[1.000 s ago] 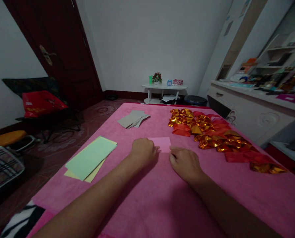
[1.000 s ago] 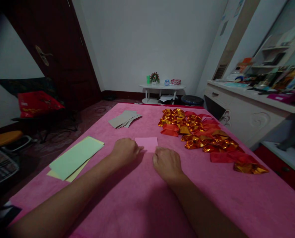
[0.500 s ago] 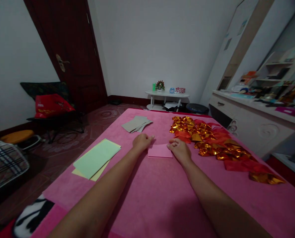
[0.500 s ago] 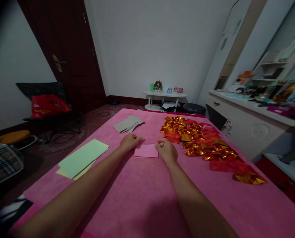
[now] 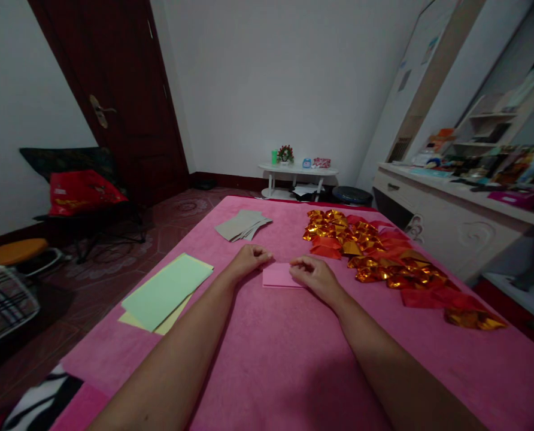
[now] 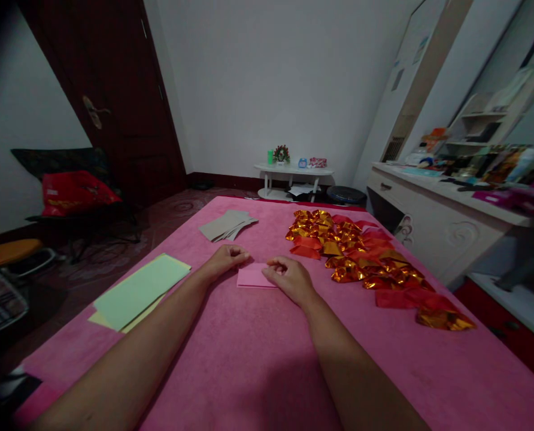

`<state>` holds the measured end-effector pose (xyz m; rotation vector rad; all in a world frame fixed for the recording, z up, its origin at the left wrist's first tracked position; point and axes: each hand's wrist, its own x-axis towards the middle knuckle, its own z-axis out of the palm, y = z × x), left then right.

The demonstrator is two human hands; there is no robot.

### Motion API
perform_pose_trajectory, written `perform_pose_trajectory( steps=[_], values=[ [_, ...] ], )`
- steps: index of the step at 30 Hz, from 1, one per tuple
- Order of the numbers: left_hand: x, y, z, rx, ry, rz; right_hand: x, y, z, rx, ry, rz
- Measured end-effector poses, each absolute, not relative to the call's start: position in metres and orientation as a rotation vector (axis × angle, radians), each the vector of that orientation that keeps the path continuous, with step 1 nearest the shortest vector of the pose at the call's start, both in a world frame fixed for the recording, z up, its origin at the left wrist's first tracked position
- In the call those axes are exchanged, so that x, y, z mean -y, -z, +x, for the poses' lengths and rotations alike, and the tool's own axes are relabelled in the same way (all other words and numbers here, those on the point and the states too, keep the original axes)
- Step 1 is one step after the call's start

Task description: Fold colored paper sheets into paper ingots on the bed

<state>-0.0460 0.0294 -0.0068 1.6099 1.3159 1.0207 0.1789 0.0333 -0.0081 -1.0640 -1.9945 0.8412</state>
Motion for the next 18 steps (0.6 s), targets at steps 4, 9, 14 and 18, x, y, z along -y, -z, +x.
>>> perform_pose_trajectory(
  steps=[4, 9, 14, 18],
  values=[
    [-0.028, 0.003, -0.044, -1.259, -1.058, 1.542, -0.029, 0.002, 0.183, 2.200, -0.852, -0.957],
    [-0.027, 0.001, -0.044, -1.207, -1.100, 1.449, -0.032, -0.001, 0.187, 1.985, -1.149, -0.936],
    [-0.019, -0.005, -0.042, -0.942, -1.095, 1.397, -0.039, 0.002, 0.188, 1.530, -1.320, -0.952],
    [-0.013, -0.009, -0.032, -0.817, -0.994, 1.437, -0.042, 0.003, 0.188, 1.424, -1.312, -0.915]
  ],
)
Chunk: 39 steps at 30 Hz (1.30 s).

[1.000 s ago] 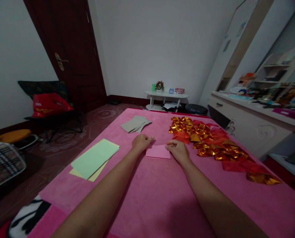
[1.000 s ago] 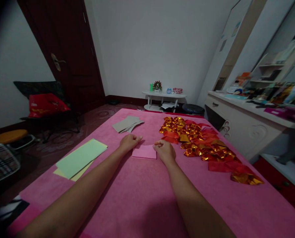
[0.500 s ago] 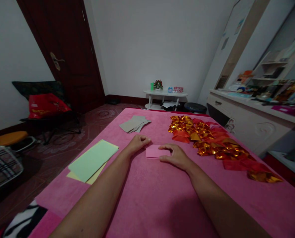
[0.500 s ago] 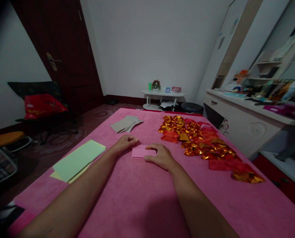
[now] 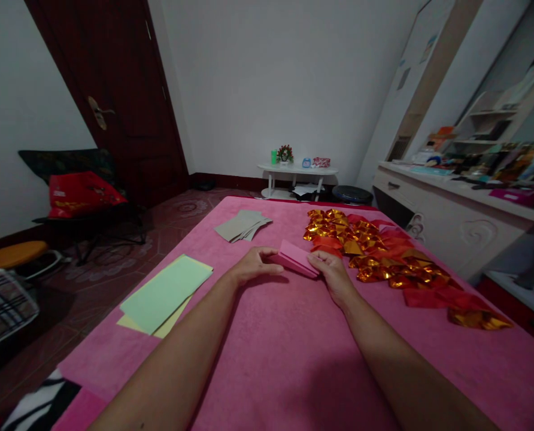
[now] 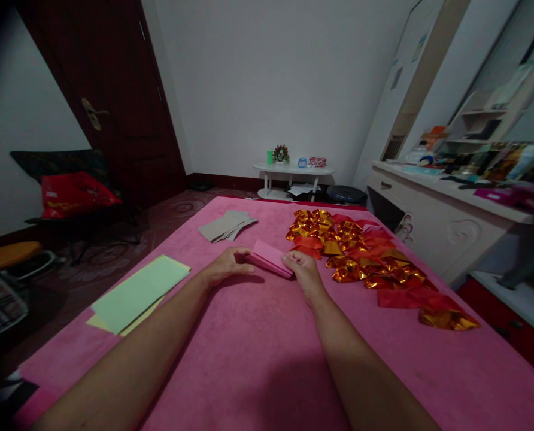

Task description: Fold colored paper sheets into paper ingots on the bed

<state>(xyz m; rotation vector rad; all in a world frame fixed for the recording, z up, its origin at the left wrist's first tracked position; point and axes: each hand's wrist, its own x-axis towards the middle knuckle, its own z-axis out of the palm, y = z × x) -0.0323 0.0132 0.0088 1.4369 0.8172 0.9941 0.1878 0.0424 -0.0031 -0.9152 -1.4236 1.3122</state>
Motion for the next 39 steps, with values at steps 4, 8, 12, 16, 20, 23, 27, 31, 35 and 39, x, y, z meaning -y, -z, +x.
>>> perform_pose_trajectory(
  steps=[4, 8, 12, 16, 20, 23, 27, 31, 35, 39],
  values=[
    [-0.016, -0.003, -0.020, -0.873, -1.082, 1.466, -0.041, 0.001, 0.187, 1.395, -1.312, -0.892],
    [-0.019, 0.002, -0.014, -0.924, -1.226, 1.419, -0.034, -0.006, 0.184, 1.249, -1.329, -0.794],
    [-0.018, 0.000, -0.011, -0.921, -1.320, 1.319, -0.030, -0.010, 0.181, 1.186, -1.311, -0.702],
    [-0.017, 0.000, -0.006, -0.862, -1.423, 1.224, -0.031, -0.009, 0.181, 1.224, -1.306, -0.685],
    [-0.016, -0.002, -0.004, -0.847, -1.425, 1.206, -0.031, -0.006, 0.181, 1.266, -1.274, -0.666],
    [-0.014, -0.004, -0.003, -0.856, -1.366, 1.222, -0.035, -0.002, 0.182, 1.250, -1.192, -0.693],
    [-0.012, -0.006, -0.002, -0.862, -1.284, 1.247, -0.039, 0.004, 0.185, 1.262, -1.037, -0.761],
    [-0.014, -0.005, 0.001, -0.901, -1.312, 1.195, -0.039, 0.005, 0.184, 1.331, -0.922, -0.777],
    [-0.016, -0.002, 0.003, -0.893, -1.336, 1.179, -0.036, 0.003, 0.180, 1.296, -0.917, -0.790],
    [-0.017, 0.000, 0.004, -0.875, -1.354, 1.176, -0.035, 0.000, 0.179, 1.237, -0.916, -0.798]
  ],
)
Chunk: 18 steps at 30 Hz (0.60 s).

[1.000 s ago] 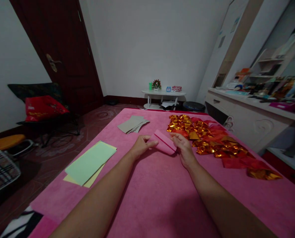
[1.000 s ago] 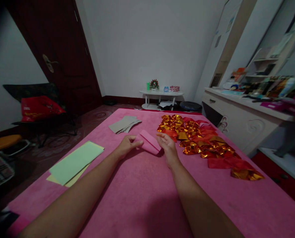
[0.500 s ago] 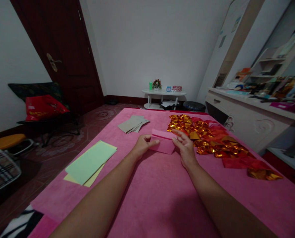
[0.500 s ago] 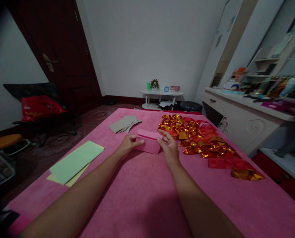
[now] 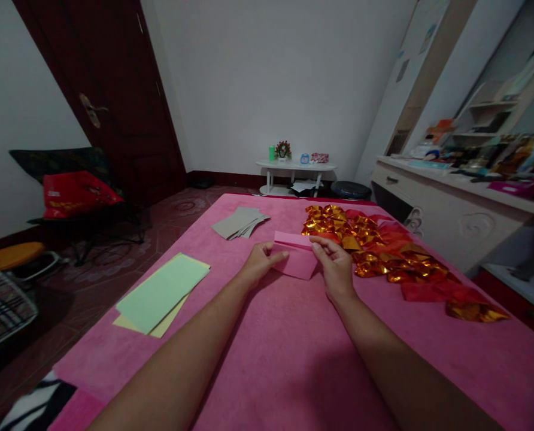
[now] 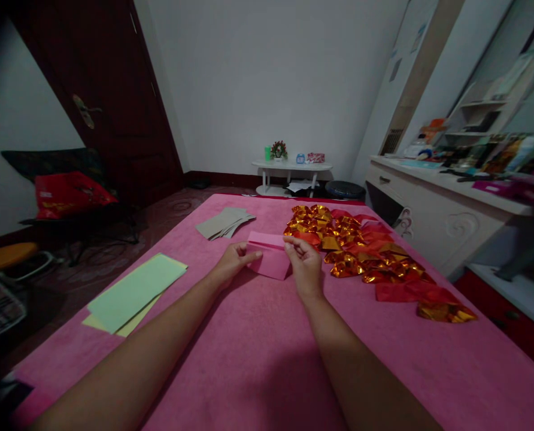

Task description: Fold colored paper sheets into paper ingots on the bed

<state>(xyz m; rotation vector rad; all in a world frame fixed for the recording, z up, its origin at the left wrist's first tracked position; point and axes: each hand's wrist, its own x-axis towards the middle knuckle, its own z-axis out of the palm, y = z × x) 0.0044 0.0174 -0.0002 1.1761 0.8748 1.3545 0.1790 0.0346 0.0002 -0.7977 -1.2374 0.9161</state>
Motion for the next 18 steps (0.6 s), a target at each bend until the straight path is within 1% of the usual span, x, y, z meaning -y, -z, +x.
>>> perform_pose_trajectory(
  steps=[6, 11, 18],
  values=[
    [-0.0162, 0.0021, 0.0029, -0.838, -1.254, 1.286, -0.0363, -0.0029, 0.1782, 1.080, -0.908, -0.786],
    [-0.0126, -0.0012, 0.0046, -0.844, -1.173, 1.271, -0.0365, -0.0037, 0.1781, 1.093, -0.901, -0.800],
    [-0.0135, -0.0029, 0.0092, -0.784, -1.338, 1.031, -0.0304, -0.0075, 0.1767, 1.214, -0.869, -0.826]
  ],
)
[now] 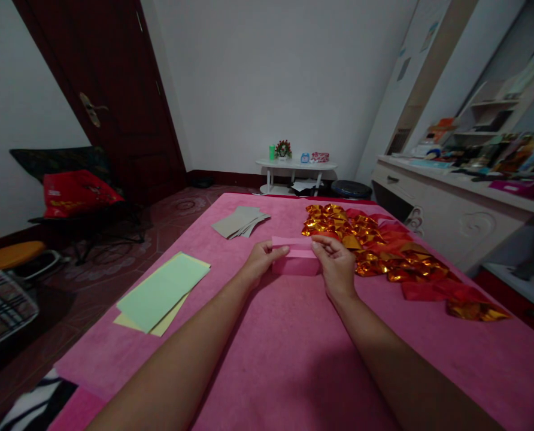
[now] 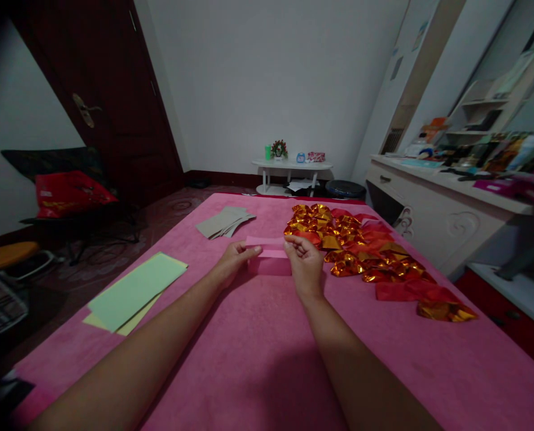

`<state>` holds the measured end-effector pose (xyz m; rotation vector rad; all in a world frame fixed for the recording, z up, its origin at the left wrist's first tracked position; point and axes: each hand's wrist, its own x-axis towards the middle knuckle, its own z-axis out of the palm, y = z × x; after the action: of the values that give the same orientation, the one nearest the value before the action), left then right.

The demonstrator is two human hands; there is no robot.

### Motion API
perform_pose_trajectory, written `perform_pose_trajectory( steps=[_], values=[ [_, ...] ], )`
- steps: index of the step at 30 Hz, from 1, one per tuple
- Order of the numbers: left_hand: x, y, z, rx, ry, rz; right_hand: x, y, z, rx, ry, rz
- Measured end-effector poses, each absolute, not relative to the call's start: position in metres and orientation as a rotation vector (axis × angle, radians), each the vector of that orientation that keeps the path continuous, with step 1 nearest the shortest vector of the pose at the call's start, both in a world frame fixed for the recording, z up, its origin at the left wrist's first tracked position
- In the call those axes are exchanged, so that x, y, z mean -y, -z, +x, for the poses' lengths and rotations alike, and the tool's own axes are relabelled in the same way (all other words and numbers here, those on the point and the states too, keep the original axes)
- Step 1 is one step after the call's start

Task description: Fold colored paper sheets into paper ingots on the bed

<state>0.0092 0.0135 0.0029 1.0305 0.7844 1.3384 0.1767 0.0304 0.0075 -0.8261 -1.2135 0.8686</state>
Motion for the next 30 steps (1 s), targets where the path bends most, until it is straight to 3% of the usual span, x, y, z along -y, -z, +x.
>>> perform_pose_trajectory(
  steps=[9, 20, 30],
  values=[
    [-0.018, -0.007, 0.006, -0.868, -1.548, 1.053, -0.031, -0.009, 0.176, 1.304, -0.973, -0.774],
    [-0.016, -0.016, 0.003, -0.956, -1.760, 1.255, -0.027, -0.019, 0.174, 1.357, -0.837, -0.848],
    [-0.020, -0.009, 0.002, -1.108, -1.722, 1.268, -0.030, -0.013, 0.180, 1.341, -0.927, -0.847]
  ],
)
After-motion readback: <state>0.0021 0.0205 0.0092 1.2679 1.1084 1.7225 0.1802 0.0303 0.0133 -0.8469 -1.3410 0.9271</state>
